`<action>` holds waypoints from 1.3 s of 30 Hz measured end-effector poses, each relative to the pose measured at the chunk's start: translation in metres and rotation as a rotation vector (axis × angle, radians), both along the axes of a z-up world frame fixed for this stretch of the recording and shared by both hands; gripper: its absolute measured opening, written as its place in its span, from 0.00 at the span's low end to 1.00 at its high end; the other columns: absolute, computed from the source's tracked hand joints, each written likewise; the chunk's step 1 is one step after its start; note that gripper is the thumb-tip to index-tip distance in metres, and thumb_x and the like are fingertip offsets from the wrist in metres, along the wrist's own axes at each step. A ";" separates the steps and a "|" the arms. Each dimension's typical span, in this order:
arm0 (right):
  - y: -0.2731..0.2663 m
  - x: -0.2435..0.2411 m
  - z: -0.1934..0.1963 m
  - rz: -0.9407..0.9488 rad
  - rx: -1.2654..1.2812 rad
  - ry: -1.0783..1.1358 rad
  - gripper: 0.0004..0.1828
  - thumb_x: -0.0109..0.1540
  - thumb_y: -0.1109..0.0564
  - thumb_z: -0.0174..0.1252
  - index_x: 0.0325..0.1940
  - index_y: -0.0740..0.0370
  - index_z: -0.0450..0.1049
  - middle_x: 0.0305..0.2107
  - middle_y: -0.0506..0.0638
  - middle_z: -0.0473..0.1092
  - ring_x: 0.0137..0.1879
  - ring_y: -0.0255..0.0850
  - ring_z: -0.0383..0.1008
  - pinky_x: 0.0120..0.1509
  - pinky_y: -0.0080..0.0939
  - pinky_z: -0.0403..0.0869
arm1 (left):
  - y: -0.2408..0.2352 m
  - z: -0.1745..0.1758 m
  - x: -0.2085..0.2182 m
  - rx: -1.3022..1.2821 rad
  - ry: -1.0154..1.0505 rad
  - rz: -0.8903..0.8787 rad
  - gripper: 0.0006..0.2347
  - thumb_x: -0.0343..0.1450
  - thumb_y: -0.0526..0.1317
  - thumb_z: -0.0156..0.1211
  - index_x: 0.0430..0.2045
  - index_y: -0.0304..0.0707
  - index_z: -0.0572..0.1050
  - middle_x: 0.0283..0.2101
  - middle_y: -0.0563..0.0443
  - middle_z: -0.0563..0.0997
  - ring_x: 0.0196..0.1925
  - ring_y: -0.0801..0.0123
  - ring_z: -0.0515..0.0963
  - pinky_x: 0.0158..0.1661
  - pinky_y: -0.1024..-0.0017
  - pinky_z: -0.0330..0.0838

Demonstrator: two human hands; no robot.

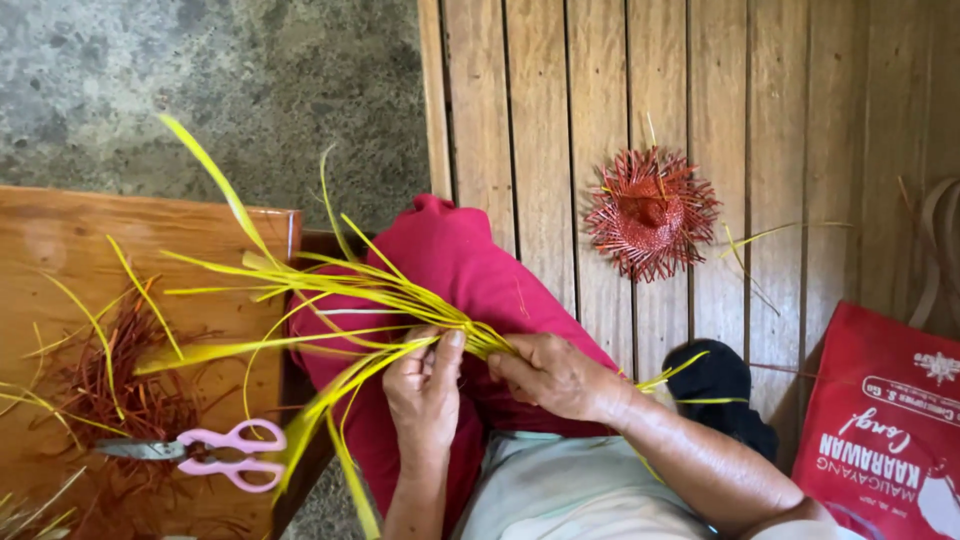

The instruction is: Weaving thin yellow and brown strips to create a circular craft item

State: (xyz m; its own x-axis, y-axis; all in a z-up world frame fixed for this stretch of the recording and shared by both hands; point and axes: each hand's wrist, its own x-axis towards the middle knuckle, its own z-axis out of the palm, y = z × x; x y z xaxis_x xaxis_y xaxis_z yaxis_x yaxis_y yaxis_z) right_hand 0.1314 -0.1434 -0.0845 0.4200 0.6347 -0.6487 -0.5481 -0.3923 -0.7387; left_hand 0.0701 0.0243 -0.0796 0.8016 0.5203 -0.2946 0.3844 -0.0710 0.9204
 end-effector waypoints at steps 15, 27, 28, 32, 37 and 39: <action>0.003 0.010 0.008 0.228 -0.184 -0.466 0.13 0.70 0.47 0.50 0.35 0.54 0.71 0.21 0.49 0.69 0.30 0.48 0.67 0.32 0.51 0.63 | -0.002 -0.009 -0.004 -0.201 0.052 0.127 0.06 0.68 0.40 0.62 0.26 0.37 0.77 0.26 0.52 0.79 0.31 0.70 0.77 0.39 0.70 0.73; -0.010 -0.024 0.013 0.395 -0.266 -1.208 0.08 0.68 0.52 0.53 0.43 0.57 0.67 0.24 0.49 0.72 0.28 0.53 0.75 0.28 0.56 0.70 | -0.010 -0.020 -0.013 -0.155 0.173 0.351 0.14 0.70 0.43 0.62 0.42 0.30 0.79 0.38 0.44 0.85 0.41 0.65 0.83 0.46 0.70 0.77; -0.015 -0.024 0.011 0.427 -0.237 -1.210 0.09 0.67 0.52 0.54 0.36 0.56 0.66 0.22 0.50 0.70 0.28 0.54 0.74 0.33 0.56 0.70 | -0.010 -0.020 -0.013 -0.149 0.152 0.351 0.14 0.70 0.43 0.62 0.42 0.28 0.79 0.38 0.43 0.85 0.40 0.64 0.84 0.45 0.71 0.77; -0.023 0.001 0.033 0.589 -0.265 -1.157 0.21 0.66 0.39 0.57 0.45 0.60 0.75 0.35 0.55 0.72 0.46 0.58 0.69 0.50 0.58 0.69 | -0.014 -0.020 -0.017 -0.043 0.146 0.294 0.14 0.70 0.44 0.62 0.42 0.32 0.80 0.32 0.45 0.86 0.31 0.65 0.84 0.37 0.69 0.80; 0.002 0.037 0.057 0.104 0.100 -1.126 0.10 0.67 0.56 0.58 0.51 0.59 0.76 0.45 0.53 0.75 0.52 0.47 0.76 0.61 0.46 0.69 | -0.016 -0.016 -0.015 0.015 -0.128 0.131 0.07 0.74 0.41 0.61 0.37 0.36 0.79 0.29 0.57 0.78 0.26 0.81 0.67 0.29 0.79 0.63; 0.012 0.040 0.044 0.128 0.107 -1.119 0.10 0.66 0.54 0.60 0.48 0.59 0.77 0.42 0.52 0.75 0.48 0.47 0.75 0.57 0.46 0.68 | -0.014 -0.017 -0.015 0.013 -0.131 0.114 0.07 0.74 0.40 0.60 0.37 0.37 0.80 0.29 0.58 0.77 0.25 0.81 0.65 0.28 0.79 0.61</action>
